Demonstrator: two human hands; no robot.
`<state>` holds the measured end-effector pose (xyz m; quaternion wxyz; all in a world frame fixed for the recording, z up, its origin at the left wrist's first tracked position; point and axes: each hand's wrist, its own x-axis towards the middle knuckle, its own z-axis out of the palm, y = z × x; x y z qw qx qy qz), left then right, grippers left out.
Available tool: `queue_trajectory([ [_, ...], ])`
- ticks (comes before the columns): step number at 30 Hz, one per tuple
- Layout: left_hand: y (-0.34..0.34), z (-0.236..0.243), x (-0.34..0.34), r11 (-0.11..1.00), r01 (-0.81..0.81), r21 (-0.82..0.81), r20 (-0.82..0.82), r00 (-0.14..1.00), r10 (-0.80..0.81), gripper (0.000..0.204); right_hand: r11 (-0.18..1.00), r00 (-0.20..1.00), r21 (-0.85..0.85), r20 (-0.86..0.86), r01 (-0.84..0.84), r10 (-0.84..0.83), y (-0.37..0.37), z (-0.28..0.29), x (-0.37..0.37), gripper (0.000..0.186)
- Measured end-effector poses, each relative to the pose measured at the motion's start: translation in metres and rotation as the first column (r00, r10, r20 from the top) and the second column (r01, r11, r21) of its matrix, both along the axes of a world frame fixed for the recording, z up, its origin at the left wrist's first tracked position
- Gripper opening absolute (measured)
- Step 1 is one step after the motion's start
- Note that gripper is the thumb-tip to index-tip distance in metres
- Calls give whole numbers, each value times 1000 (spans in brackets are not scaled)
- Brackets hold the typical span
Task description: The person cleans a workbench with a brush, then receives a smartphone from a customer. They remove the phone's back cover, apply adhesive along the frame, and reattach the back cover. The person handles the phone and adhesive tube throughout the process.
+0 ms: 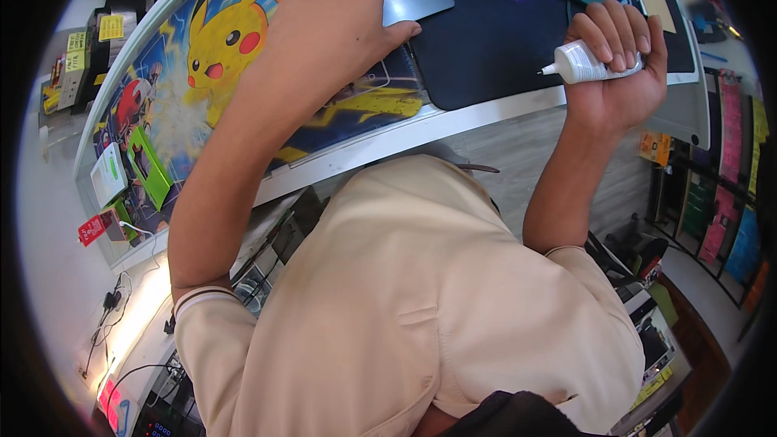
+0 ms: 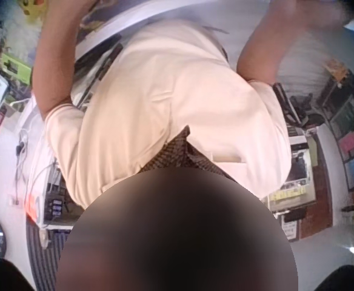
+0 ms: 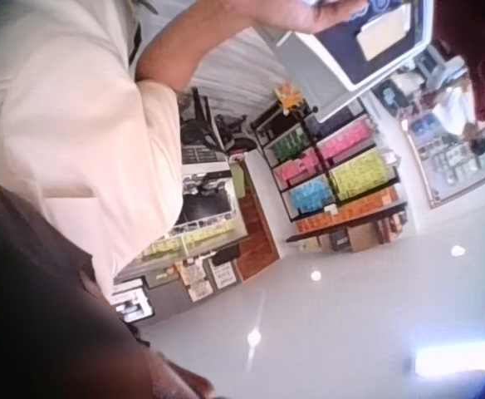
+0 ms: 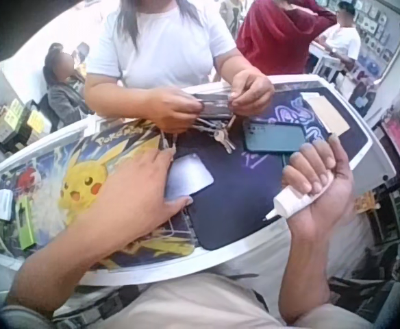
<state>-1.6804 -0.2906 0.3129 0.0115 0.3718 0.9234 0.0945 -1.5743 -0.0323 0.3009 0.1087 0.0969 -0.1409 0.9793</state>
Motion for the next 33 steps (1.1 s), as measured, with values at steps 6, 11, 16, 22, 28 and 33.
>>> queue_trajectory([
  [6, 4, -5, 10, 999, 0, 44, -144, 990, 6, 66, 999, 999, -22, 31, -32, 32, 4, -3, -8, 34],
  [11, 1, -2, 12, 994, -20, 103, -123, 992, 33, 68, 995, 996, -24, 7, -94, 94, 0, -1, -17, 35],
  [16, -9, 6, 21, 977, -105, 188, -3, 994, 107, 69, 999, 992, -41, 125, 17, -12, -15, -2, -31, 39],
  [22, -27, 12, 24, 947, -158, 280, 71, 987, 144, 70, 999, 989, 36, 150, -2, -4, -33, -10, -62, 38],
  [28, -46, 10, 22, 889, -211, 407, 138, 976, 169, 73, 996, 973, 86, 231, -28, 7, -55, -17, -94, 35],
  [33, -54, 8, 25, 848, -243, 471, 180, 968, 177, 79, 981, 958, 173, 284, -83, 31, -77, -16, -124, 35],
])
